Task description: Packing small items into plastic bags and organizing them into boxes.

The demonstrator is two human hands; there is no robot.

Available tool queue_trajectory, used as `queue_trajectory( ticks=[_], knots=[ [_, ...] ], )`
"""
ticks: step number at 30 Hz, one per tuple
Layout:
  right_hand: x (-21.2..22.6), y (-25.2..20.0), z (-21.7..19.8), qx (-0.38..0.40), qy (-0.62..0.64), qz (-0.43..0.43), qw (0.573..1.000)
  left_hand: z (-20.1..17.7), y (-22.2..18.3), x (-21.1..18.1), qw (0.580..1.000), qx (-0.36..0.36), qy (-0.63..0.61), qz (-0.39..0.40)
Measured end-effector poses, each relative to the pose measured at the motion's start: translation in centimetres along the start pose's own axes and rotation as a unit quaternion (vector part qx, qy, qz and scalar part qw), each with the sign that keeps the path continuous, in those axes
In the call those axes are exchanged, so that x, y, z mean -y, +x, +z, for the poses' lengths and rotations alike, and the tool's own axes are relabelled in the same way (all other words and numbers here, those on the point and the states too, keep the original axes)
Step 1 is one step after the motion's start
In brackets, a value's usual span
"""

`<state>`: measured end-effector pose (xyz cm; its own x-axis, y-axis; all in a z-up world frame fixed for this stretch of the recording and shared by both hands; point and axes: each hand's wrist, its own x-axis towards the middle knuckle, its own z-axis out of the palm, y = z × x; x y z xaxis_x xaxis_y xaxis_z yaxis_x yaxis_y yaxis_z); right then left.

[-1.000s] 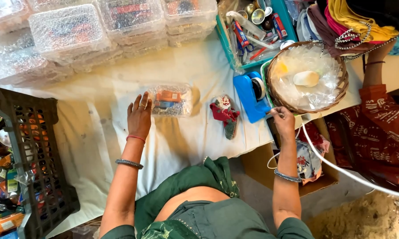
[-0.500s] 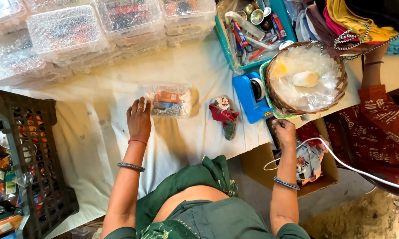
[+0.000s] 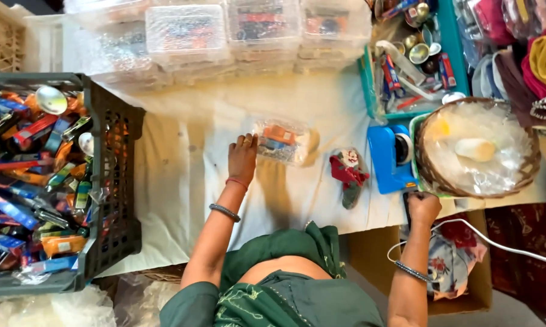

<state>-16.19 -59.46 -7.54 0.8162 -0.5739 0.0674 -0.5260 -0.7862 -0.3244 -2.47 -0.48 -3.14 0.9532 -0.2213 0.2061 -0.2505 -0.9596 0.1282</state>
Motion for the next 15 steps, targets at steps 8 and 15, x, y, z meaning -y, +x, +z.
queue_trajectory(
  ticks=[8,15],
  knots=[
    [2.6,1.9,-0.3,0.031,-0.125,0.063,0.990,-0.3,0.1,-0.2,1.000,0.012,-0.016,-0.019],
    [3.0,3.5,-1.0,0.053,-0.156,0.094,0.982,0.8,0.1,0.2,0.998,0.002,-0.058,-0.005]
  ],
)
